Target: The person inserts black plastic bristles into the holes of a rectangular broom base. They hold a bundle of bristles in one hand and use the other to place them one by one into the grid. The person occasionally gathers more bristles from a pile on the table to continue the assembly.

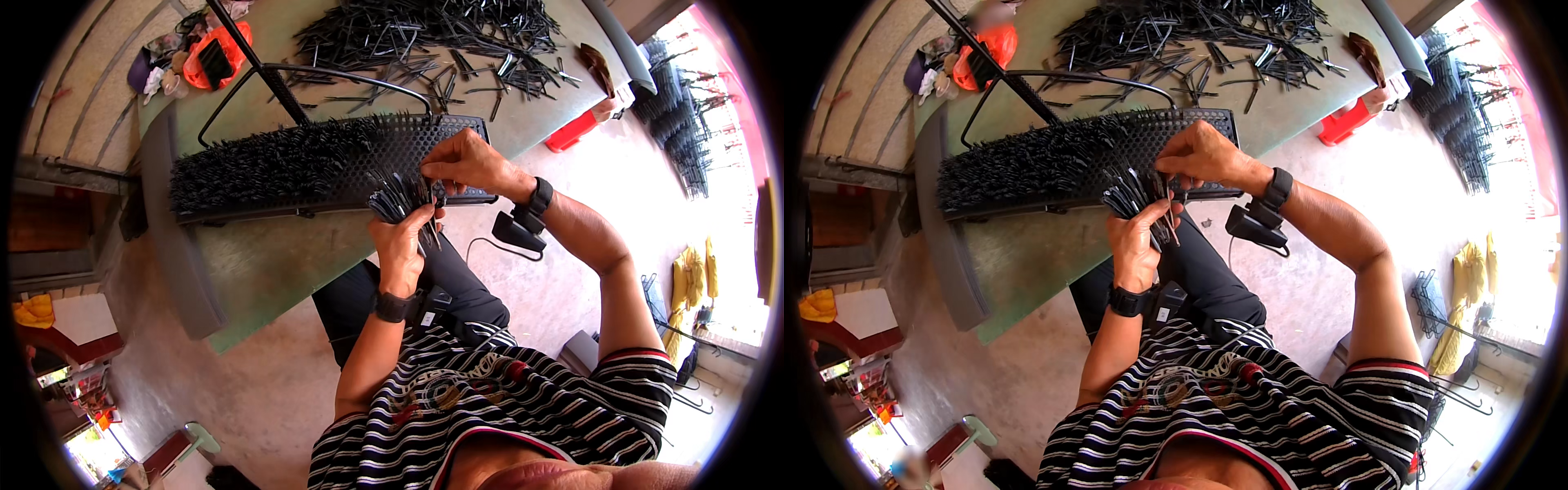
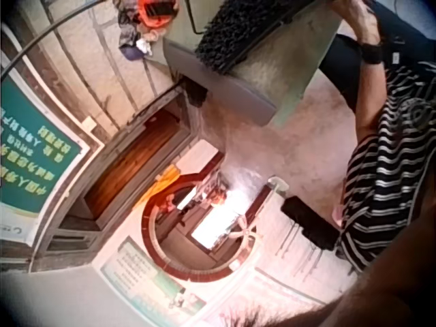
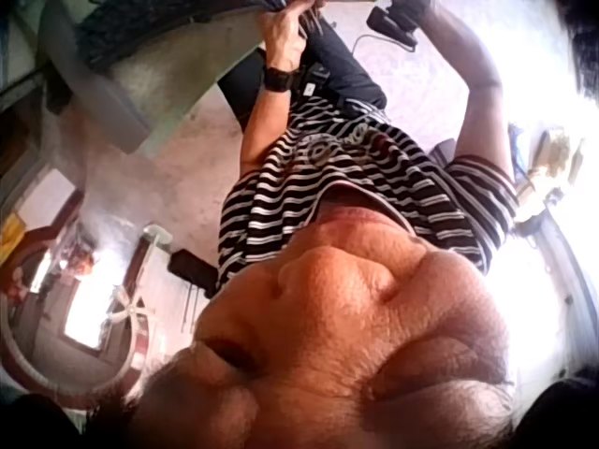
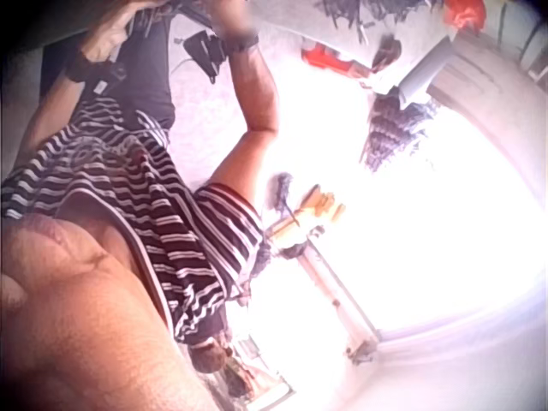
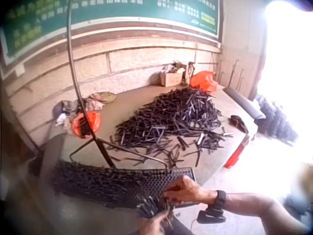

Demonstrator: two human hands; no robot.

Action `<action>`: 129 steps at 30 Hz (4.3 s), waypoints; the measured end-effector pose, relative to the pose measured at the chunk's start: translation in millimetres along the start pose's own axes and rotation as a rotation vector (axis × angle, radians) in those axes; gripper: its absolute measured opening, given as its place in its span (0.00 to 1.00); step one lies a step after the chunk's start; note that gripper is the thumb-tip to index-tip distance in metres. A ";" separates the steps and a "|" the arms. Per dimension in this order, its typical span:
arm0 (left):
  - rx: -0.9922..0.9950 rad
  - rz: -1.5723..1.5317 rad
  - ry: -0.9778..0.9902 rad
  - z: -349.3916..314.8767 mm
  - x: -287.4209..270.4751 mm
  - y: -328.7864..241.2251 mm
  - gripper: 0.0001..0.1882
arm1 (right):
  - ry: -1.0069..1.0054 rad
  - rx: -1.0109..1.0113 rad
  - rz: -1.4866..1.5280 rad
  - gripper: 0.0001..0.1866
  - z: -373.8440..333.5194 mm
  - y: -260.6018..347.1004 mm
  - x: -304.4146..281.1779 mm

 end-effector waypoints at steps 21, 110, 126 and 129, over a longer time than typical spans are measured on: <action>0.003 0.063 -0.006 0.0 0.8 2.3 0.08 | -0.724 -0.491 -0.350 0.04 19.2 -24.5 -39.2; -0.081 0.061 -0.029 -2.6 4.0 4.9 0.10 | -0.664 -0.458 -0.692 0.06 12.1 -32.4 -54.6; -0.072 0.085 0.024 -2.9 8.4 12.5 0.08 | -0.787 -0.356 -0.002 0.06 -12.5 -24.7 -60.3; -0.089 0.072 0.009 -2.0 7.4 12.0 0.10 | -0.830 -0.393 -0.126 0.06 -7.9 -32.0 -59.8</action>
Point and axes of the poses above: each hand's wrist, its own z-axis towards the middle knuckle, its own x-axis out of the palm, y = z × x, the point moved 2 cm from there along z, towards the middle knuckle, and after that the axes turned 4 degrees about -z, right-handed, at the moved point
